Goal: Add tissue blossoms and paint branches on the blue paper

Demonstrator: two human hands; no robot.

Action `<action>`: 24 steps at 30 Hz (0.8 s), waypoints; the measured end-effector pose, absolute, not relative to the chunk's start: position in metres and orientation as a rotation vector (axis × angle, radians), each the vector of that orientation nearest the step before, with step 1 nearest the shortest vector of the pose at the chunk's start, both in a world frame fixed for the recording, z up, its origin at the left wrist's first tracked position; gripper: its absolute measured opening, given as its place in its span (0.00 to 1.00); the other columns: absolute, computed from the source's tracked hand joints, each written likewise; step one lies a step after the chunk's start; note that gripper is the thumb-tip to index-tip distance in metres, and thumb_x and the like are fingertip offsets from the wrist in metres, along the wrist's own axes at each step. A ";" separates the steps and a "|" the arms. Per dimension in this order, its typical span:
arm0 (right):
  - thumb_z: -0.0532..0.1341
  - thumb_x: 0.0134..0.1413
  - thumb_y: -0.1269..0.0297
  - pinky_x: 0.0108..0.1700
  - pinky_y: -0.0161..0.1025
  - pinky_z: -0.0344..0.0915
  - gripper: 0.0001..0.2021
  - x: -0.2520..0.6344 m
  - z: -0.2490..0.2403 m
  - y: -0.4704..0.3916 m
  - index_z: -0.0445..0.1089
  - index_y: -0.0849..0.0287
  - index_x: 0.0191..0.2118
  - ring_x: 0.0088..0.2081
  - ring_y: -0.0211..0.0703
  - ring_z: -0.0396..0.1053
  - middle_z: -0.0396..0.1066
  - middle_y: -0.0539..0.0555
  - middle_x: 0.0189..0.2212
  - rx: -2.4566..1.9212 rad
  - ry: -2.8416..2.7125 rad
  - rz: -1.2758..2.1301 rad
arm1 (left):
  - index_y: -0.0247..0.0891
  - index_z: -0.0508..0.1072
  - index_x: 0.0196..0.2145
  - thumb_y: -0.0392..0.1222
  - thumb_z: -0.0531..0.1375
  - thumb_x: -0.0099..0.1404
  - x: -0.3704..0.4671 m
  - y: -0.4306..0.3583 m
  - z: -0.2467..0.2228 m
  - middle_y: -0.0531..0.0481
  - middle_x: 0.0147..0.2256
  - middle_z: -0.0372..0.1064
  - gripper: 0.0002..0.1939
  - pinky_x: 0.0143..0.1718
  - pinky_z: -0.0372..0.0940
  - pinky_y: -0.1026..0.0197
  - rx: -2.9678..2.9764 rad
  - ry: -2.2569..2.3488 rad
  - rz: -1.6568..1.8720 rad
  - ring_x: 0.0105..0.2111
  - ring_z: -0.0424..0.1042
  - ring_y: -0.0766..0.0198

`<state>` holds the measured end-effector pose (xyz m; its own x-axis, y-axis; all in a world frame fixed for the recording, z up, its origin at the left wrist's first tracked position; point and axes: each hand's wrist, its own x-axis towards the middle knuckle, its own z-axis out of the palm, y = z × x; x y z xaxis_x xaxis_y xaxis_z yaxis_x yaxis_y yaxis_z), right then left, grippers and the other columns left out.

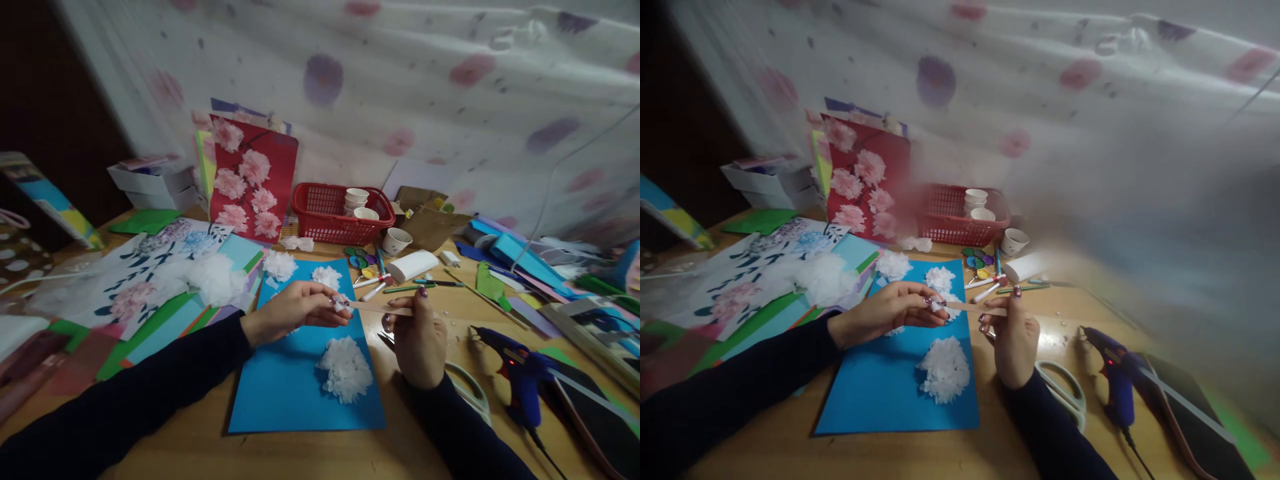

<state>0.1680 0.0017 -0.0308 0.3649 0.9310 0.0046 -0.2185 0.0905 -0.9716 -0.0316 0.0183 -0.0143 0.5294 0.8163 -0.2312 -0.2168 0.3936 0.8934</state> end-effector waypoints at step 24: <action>0.55 0.57 0.42 0.13 0.29 0.52 0.28 0.178 -0.053 0.014 0.68 0.60 0.18 0.10 0.31 0.57 0.61 0.47 0.08 -1.205 -1.211 0.655 | 0.40 0.77 0.30 0.39 0.61 0.60 -0.021 0.032 -0.024 0.51 0.33 0.71 0.04 0.38 0.64 0.59 2.228 1.109 0.563 0.35 0.69 0.64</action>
<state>0.1785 0.0140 -0.0534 0.2886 0.8937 0.3435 0.2014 0.2940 -0.9343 -0.0212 0.0319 -0.0239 0.5652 0.8175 0.1107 0.5723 -0.4852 0.6611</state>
